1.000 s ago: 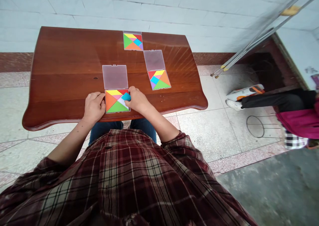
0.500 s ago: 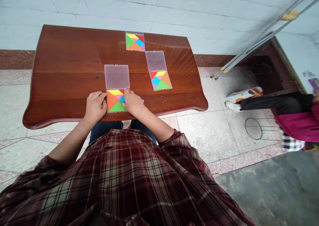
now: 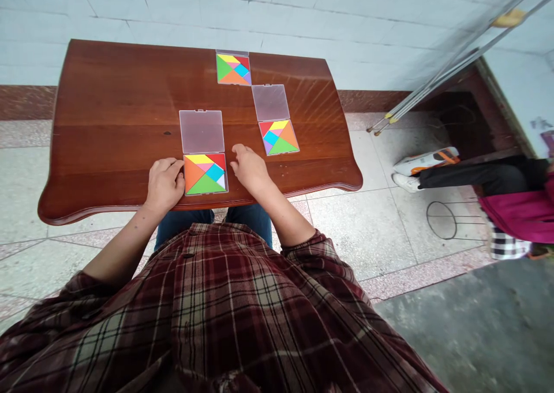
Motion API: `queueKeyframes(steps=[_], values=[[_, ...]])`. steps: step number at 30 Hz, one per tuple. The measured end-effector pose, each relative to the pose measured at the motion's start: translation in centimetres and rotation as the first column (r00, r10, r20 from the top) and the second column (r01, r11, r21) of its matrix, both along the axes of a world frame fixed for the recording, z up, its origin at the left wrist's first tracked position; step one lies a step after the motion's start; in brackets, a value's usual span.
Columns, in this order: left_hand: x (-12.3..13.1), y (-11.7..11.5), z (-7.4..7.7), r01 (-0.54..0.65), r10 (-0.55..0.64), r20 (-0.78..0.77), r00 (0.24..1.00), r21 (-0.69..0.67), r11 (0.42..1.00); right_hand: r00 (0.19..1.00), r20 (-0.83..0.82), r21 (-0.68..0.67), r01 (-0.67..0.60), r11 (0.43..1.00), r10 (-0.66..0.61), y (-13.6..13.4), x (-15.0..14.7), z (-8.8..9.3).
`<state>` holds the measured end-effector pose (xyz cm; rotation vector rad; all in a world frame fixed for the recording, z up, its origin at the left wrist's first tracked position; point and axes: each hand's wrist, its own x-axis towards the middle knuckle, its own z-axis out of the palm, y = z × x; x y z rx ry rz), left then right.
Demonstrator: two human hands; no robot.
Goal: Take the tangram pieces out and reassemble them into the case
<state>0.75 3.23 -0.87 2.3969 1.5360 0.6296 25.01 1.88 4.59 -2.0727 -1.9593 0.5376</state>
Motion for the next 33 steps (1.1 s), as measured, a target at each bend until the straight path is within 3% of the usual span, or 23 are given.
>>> queueKeyframes(steps=[6, 11, 17, 23, 28, 30, 33], values=[[0.0, 0.0, 0.0, -0.009, 0.009, -0.003, 1.000, 0.018, 1.000, 0.998, 0.058, -0.097, 0.005, 0.995, 0.001, -0.8, 2.8, -1.3], [0.0, 0.1, -0.1, -0.008, 0.008, 0.020, 1.000, 0.025, 1.000, 0.996, 0.092, -0.152, -0.004, 0.988, 0.018, -1.2, 2.3, -1.6], [-0.1, 0.1, -0.2, -0.007, 0.007, 0.014, 1.000, 0.018, 1.000, 0.998, 0.049, -0.229, 0.058, 0.972, -0.049, -0.4, 2.0, -1.3], [-0.1, 0.2, -0.3, -0.007, 0.007, -0.013, 1.000, 0.035, 0.999, 0.967, -0.203, -0.257, 0.095, 0.962, -0.150, -0.5, 2.4, -1.3], [0.0, 0.2, -0.1, -0.006, 0.006, -0.008, 1.000, 0.028, 1.000, 0.727, -0.634, -0.335, 0.046, 0.941, -0.262, -1.2, 1.0, -1.1], [0.0, 0.1, 0.0, -0.009, 0.009, 0.000, 1.000, 0.026, 1.000, 0.678, -0.684, -0.358, 0.011, 0.934, -0.271, -1.4, 0.1, -1.3], [0.0, 0.1, 0.0, -0.012, 0.012, 0.008, 1.000, 0.028, 1.000, 0.704, -0.652, -0.344, 0.057, 0.937, -0.282, -1.5, -1.0, -1.9]])
